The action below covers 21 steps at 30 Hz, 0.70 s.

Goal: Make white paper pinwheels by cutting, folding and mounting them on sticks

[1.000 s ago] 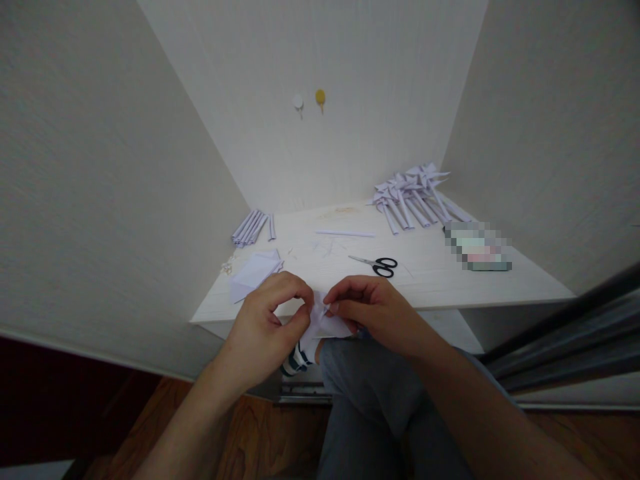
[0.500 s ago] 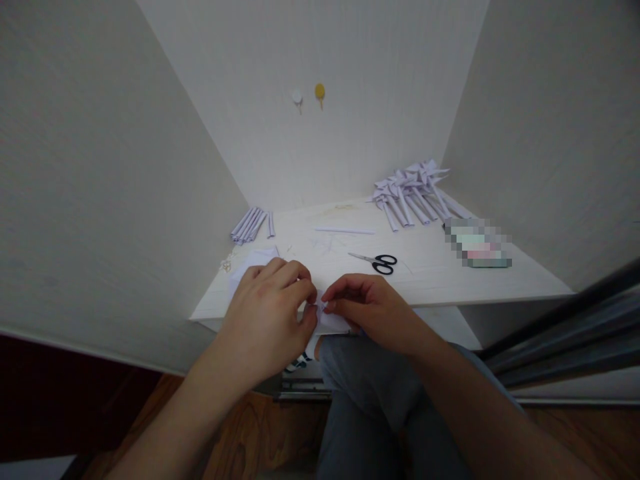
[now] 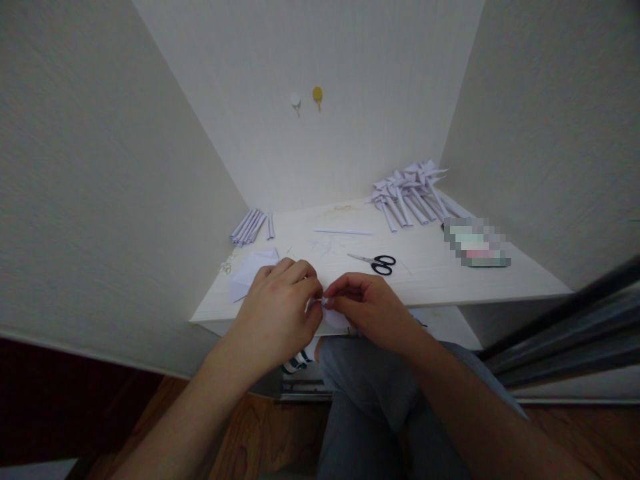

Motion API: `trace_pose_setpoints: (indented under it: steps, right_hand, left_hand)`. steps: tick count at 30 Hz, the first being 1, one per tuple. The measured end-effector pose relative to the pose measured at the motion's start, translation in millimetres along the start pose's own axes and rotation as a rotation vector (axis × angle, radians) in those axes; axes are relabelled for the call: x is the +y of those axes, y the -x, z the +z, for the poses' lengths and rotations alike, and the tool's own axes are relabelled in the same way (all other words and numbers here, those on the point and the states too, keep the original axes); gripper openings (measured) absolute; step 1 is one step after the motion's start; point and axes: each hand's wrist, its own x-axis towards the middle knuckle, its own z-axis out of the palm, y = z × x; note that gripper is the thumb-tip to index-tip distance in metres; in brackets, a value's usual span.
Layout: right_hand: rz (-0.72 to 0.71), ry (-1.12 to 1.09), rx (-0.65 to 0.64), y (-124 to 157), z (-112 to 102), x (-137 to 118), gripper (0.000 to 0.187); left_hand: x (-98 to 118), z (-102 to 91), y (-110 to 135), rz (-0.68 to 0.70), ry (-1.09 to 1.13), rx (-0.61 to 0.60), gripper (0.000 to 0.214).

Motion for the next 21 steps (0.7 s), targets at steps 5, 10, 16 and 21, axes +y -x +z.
trace_pose_setpoints:
  steps: [5, 10, 16, 21]
  right_hand:
    - [-0.070, 0.058, 0.032, -1, 0, 5, 0.010]
    - [-0.074, 0.068, 0.063, 0, -1, 3, 0.014]
    - [-0.033, -0.112, 0.081, -1, 0, -1, 0.016]
    - [-0.036, -0.273, 0.136, -3, 0, -8, 0.022]
  left_hand:
    - [1, 4.4, -2, -0.026, 0.039, -0.014, 0.008]
    - [6, 5.2, -2, -0.057, 0.034, 0.008, 0.012]
    - [11, 17.1, 2, -0.158, 0.128, 0.179, 0.021]
    - [16, 36.5, 7, -0.272, 0.266, 0.470, 0.021]
